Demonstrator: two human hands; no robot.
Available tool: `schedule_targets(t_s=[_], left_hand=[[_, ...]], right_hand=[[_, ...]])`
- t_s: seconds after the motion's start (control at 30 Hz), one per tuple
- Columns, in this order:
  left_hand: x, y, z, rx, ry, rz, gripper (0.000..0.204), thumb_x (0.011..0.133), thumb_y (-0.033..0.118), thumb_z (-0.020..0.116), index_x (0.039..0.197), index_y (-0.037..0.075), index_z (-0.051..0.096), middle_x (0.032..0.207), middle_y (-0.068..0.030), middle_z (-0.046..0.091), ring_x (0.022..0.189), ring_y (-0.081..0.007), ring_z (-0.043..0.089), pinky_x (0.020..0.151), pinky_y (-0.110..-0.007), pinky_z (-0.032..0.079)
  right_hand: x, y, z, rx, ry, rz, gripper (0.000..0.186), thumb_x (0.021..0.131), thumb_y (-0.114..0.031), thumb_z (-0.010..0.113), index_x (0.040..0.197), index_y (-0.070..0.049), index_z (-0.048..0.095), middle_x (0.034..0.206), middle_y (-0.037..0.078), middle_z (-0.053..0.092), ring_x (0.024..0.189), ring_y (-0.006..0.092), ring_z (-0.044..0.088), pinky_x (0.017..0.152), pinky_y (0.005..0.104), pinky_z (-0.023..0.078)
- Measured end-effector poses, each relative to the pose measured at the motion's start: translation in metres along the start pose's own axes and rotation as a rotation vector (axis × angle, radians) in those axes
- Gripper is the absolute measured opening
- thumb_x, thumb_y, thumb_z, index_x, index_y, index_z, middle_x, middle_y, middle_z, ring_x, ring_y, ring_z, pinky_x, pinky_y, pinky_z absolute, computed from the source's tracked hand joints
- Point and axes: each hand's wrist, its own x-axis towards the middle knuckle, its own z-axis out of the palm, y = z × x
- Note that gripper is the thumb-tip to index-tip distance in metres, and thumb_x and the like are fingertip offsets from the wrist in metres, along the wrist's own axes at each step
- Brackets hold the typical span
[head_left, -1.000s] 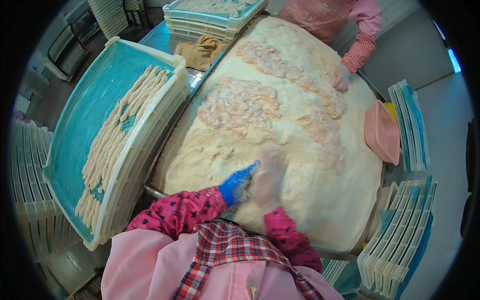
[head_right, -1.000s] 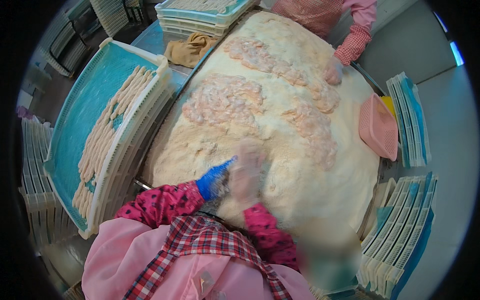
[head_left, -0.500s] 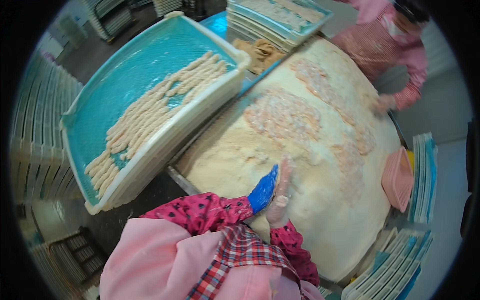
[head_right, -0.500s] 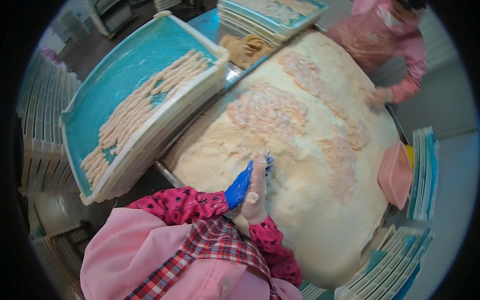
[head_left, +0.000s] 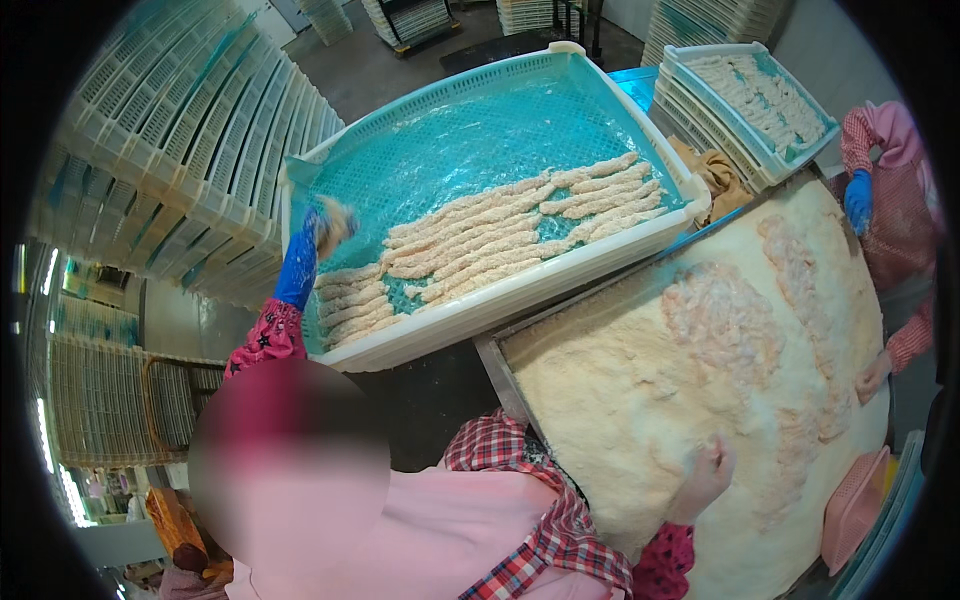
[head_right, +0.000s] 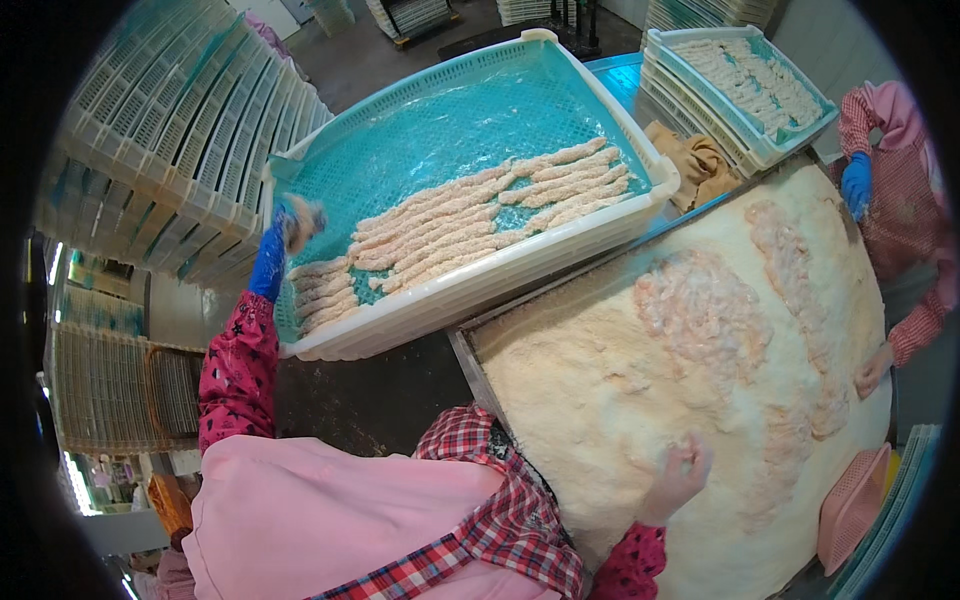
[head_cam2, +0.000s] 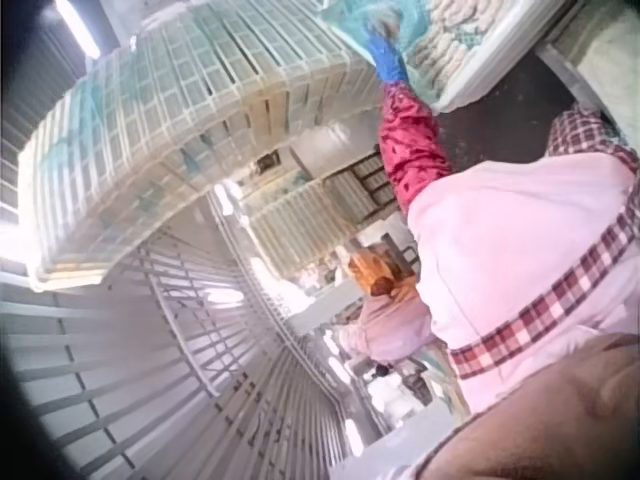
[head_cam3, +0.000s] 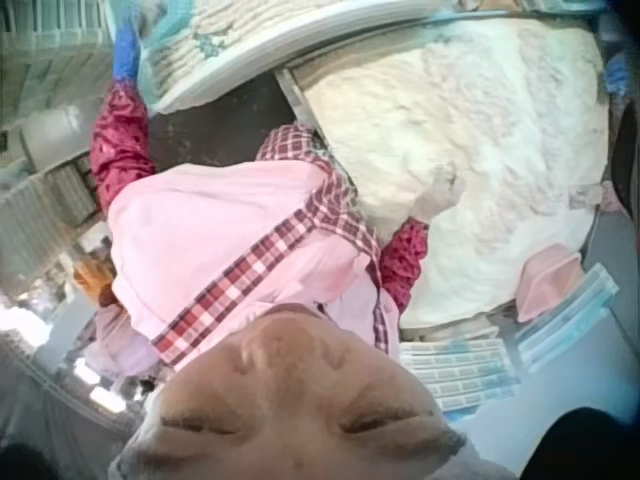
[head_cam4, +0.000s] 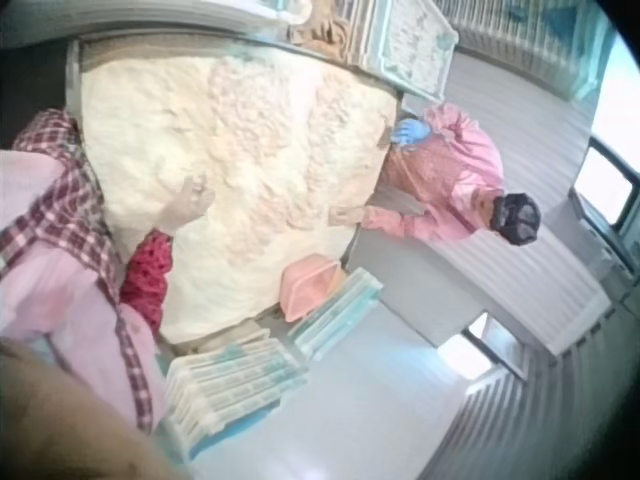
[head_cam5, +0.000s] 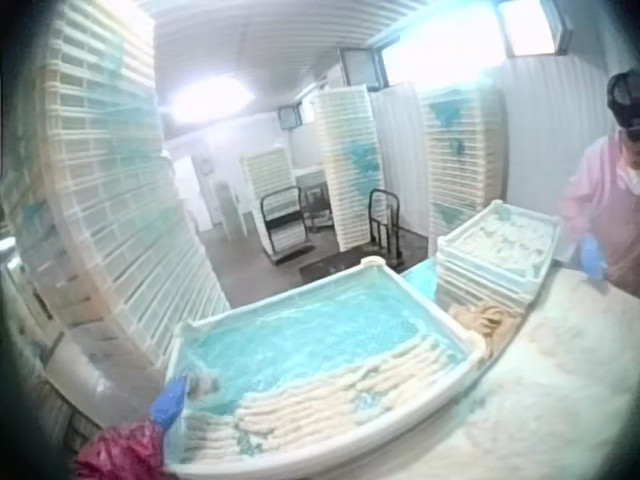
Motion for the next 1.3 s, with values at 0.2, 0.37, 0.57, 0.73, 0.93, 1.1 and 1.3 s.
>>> schedule_targets(t_s=[0.2,0.37,0.57,0.73,0.93,1.1,1.3], left_hand=[[-0.021,0.091,0.075,0.043,-0.275,-0.537,0.049,0.096,0.04,0.037,0.129,0.005,0.044,0.127,-0.011,0.05,0.117,-0.0201,0.048,0.099,-0.037,0.037],[-0.03,0.115,0.093,0.009,-0.242,0.034,0.053,0.098,0.042,0.026,0.132,0.004,0.039,0.135,-0.0134,0.042,0.121,-0.0265,0.045,0.105,-0.042,0.031],[-0.071,0.147,0.183,0.056,-0.504,0.173,0.054,0.093,0.044,0.036,0.125,0.002,0.049,0.125,-0.0166,0.051,0.111,-0.0272,0.053,0.102,-0.041,0.033],[-0.121,0.142,0.291,-0.125,-0.9,0.189,0.037,0.09,0.028,0.052,0.117,0.003,0.056,0.12,-0.0117,0.056,0.118,-0.0243,0.048,0.103,-0.038,0.031],[-0.235,0.069,0.44,0.157,-1.359,0.91,0.031,0.084,0.015,0.062,0.113,0.006,0.057,0.116,-0.0127,0.058,0.105,-0.0285,0.056,0.089,-0.037,0.043],[-0.249,0.041,0.465,-0.016,-1.217,0.509,0.022,0.087,0.01,0.056,0.108,0.003,0.059,0.112,-0.0107,0.059,0.103,-0.0247,0.056,0.089,-0.032,0.043],[-0.231,0.04,0.451,-0.928,-0.677,-0.794,0.022,0.088,0.01,0.056,0.109,0.003,0.054,0.097,-0.0086,0.062,0.084,-0.0146,0.057,0.071,-0.026,0.046]], right_hand=[[0.056,-0.035,0.065,-0.458,-0.407,-0.695,0.039,0.07,-0.001,0.061,0.109,-0.004,0.057,0.106,0.013,0.057,0.103,0.0302,0.051,0.088,0.0369,0.042],[0.041,-0.013,0.046,-0.438,-0.632,-0.589,0.037,0.07,-0.001,0.061,0.107,-0.005,0.058,0.108,0.014,0.057,0.104,0.0332,0.052,0.089,0.0368,0.042],[0.036,0.0,-0.049,-0.341,0.002,-0.436,0.036,0.075,0.001,0.055,0.11,-0.005,0.058,0.111,0.013,0.058,0.108,0.0299,0.052,0.092,0.0362,0.041],[0.017,0.026,-0.1,-0.274,-0.272,-0.013,0.037,0.076,-0.003,0.058,0.113,-0.004,0.057,0.11,0.013,0.06,0.106,0.0299,0.054,0.09,0.0355,0.042],[-0.004,0.03,-0.058,-0.652,-0.121,-0.304,0.024,0.074,-0.004,0.062,0.098,-0.003,0.061,0.098,0.012,0.063,0.09,0.028,0.06,0.079,0.0332,0.048],[-0.005,-0.01,-0.072,-0.349,0.249,-0.299,0.02,0.073,0.0,0.06,0.093,-0.002,0.062,0.096,0.013,0.063,0.091,0.0263,0.06,0.08,0.0334,0.047],[-0.015,0.018,-0.083,-0.52,-0.175,-0.187,0.023,0.073,-0.003,0.061,0.096,-0.002,0.063,0.095,0.014,0.062,0.09,0.0277,0.06,0.086,0.0348,0.045]])
